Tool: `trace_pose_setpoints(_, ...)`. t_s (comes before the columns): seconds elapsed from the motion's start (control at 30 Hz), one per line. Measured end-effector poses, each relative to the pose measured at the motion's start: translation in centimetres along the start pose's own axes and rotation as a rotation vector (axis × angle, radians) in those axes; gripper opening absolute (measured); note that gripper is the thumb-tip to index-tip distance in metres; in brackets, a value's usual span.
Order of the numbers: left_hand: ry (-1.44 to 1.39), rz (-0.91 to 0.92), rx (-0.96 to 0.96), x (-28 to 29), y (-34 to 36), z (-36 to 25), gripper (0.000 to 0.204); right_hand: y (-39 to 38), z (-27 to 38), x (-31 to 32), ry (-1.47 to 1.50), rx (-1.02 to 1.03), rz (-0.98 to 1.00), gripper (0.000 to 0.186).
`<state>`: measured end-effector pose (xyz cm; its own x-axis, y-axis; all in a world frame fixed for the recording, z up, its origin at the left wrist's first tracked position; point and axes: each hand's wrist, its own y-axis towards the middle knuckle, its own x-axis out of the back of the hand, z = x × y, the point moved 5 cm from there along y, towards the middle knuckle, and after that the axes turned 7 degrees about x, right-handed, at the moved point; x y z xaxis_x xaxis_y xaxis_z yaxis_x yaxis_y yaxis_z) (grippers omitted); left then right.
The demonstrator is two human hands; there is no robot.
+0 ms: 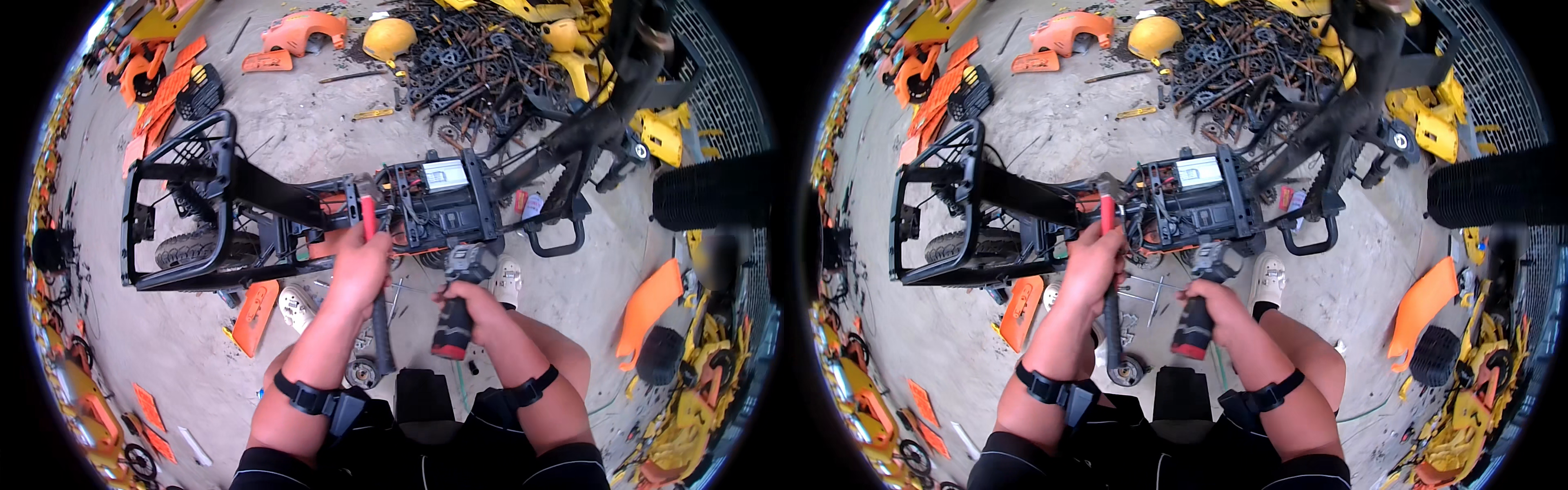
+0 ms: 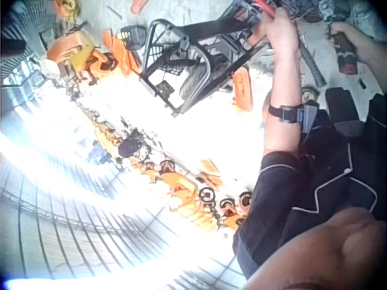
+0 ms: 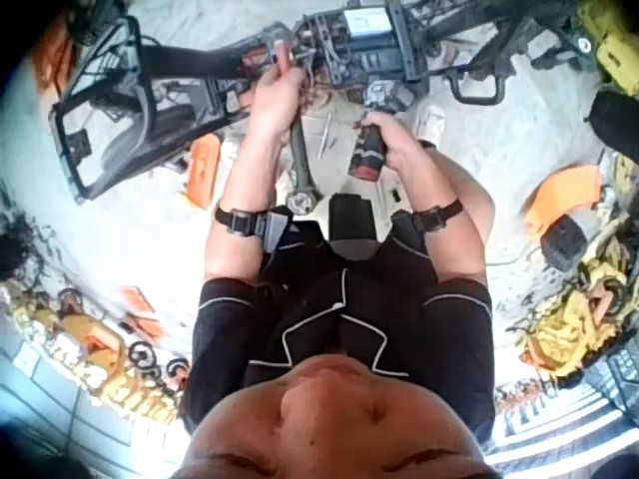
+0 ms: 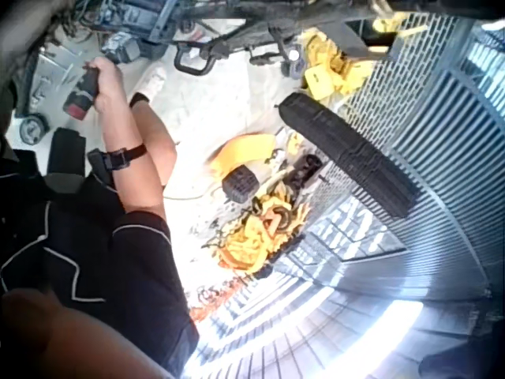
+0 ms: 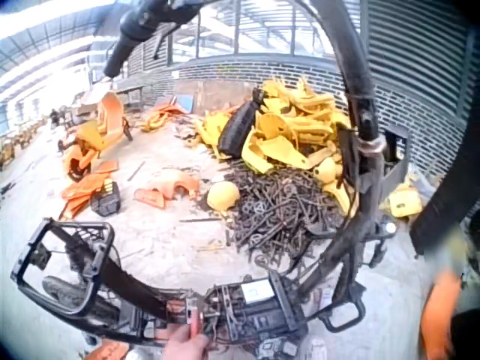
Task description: The person uses a hammer and a power drill to work on a motorcycle frame, tapping a component and then drilling into the battery or electrical area.
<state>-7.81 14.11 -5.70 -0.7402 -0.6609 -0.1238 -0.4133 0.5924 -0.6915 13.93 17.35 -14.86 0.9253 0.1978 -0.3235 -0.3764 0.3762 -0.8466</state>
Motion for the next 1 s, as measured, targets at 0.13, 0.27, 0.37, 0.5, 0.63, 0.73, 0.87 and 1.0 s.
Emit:
trace_pose_setpoints(0.13, -0.004, 0.06, 0.002, -0.3, -0.6, -0.3, 0.028, -1.5, -0.5, -2.1, -0.055, -0.058, 0.056, 0.027)
trace_pose_setpoints(0.27, -0.205, 0.135, 0.137, 0.0, 0.2, 1.3, 0.027, -1.6, -0.6, -3.9, -0.126, 0.0, 0.155, 0.031)
trace_pose_setpoints(0.37, -0.275, 0.11, 0.264, -0.1, 0.8, 2.8, 0.023, -1.6, -0.7, -4.5, -0.154, -0.007, 0.175, 0.032)
trace_pose_setpoints(0.5, -0.272, 0.125, 0.231, -1.1, 1.2, 3.5, 0.021, -1.7, -1.6, -4.1, -0.199, -0.042, 0.141, 0.03)
trace_pose_setpoints(0.63, -0.172, 0.073, 0.195, -1.8, 1.4, 3.6, 0.021, -1.6, -1.9, -4.1, -0.2, -0.046, 0.132, 0.026)
trace_pose_setpoints(0.73, -0.237, 0.078, 0.211, -2.7, 1.2, 3.3, 0.022, -1.2, -2.2, -4.0, -0.198, -0.048, 0.118, 0.024)
trace_pose_setpoints(0.87, -0.319, 0.126, 0.25, -3.9, 0.7, 3.5, 0.022, -1.0, -2.3, -4.5, -0.176, -0.04, 0.05, 0.023)
trace_pose_setpoints(1.0, -0.438, 0.177, 0.315, -4.9, 1.0, 3.7, 0.015, -0.3, -2.7, -5.1, -0.12, -0.04, 0.09, 0.026)
